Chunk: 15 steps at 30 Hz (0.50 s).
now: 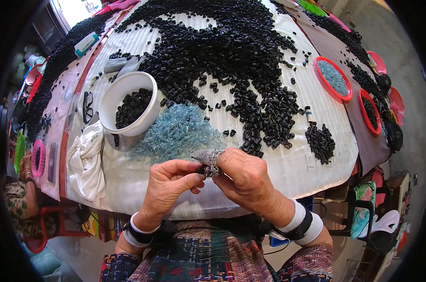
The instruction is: Manually assembling or sorting small black plastic components at a workshop table.
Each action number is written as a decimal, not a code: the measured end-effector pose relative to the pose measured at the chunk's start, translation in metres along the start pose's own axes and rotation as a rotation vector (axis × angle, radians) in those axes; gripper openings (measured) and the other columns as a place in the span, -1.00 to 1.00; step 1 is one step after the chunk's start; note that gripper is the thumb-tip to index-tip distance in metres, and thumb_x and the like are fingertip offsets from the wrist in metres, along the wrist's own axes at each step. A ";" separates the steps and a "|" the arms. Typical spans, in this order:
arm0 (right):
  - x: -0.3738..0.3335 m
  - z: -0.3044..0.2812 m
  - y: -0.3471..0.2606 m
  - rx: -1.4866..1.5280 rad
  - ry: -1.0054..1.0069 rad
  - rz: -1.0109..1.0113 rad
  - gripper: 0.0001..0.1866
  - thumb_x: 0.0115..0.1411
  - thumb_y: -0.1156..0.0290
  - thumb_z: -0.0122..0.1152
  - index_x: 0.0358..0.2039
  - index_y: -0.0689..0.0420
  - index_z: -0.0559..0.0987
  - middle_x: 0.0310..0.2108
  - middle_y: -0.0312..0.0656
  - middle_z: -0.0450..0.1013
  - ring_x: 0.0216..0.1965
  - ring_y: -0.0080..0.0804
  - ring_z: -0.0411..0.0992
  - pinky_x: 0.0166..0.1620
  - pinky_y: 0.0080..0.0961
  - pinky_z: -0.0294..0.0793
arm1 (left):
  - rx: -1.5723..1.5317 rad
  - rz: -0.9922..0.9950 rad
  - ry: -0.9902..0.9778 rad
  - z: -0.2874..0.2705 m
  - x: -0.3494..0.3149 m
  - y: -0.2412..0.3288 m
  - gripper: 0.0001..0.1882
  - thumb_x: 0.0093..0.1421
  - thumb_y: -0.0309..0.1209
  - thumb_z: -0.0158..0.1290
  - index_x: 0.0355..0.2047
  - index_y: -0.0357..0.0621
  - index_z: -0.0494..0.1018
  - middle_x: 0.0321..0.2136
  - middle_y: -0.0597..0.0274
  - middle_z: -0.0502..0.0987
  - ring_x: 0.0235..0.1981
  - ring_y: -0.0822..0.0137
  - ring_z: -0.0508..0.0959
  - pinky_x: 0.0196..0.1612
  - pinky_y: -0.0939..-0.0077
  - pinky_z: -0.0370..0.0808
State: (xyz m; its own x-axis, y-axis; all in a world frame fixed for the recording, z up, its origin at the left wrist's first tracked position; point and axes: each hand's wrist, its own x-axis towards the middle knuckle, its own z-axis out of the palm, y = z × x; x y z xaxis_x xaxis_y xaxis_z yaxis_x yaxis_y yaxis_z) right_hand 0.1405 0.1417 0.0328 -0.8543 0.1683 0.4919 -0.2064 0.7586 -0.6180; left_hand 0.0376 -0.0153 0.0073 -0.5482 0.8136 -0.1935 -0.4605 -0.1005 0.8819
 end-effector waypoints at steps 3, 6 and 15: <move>-0.003 0.000 0.000 -0.021 -0.046 0.021 -0.76 -0.24 0.69 0.22 -0.50 0.21 0.41 -0.57 -0.10 0.35 -0.50 -0.11 0.40 -0.46 -0.34 0.39 | 0.037 0.022 0.005 0.000 -0.001 -0.001 -0.79 0.09 -0.63 0.13 -0.22 -0.36 0.50 -0.37 0.09 0.59 -0.41 0.41 0.59 -0.38 0.62 0.56; -0.004 0.004 -0.001 -0.055 -0.043 0.000 -0.75 -0.25 0.69 0.22 -0.50 0.21 0.40 -0.57 -0.09 0.34 -0.50 -0.09 0.39 -0.46 -0.31 0.39 | 0.134 0.045 0.038 0.001 -0.001 -0.005 -0.81 0.09 -0.64 0.12 -0.24 -0.37 0.51 -0.39 0.10 0.59 -0.43 0.43 0.59 -0.38 0.63 0.56; -0.006 0.009 -0.005 -0.103 -0.035 0.063 -0.75 -0.23 0.67 0.24 -0.53 0.21 0.37 -0.58 -0.08 0.32 -0.49 -0.06 0.38 -0.44 -0.27 0.37 | 0.186 0.012 0.107 0.006 0.001 -0.006 -0.84 0.13 -0.60 0.09 -0.25 -0.41 0.50 -0.41 0.10 0.58 -0.39 0.37 0.61 -0.38 0.61 0.57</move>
State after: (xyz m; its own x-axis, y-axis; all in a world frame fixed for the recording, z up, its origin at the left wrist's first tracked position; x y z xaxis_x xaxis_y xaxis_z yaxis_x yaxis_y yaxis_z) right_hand 0.1421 0.1311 0.0272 -0.8805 0.1973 0.4311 -0.1027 0.8083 -0.5797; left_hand 0.0439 -0.0108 0.0046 -0.6284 0.7466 -0.2182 -0.3222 0.0055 0.9467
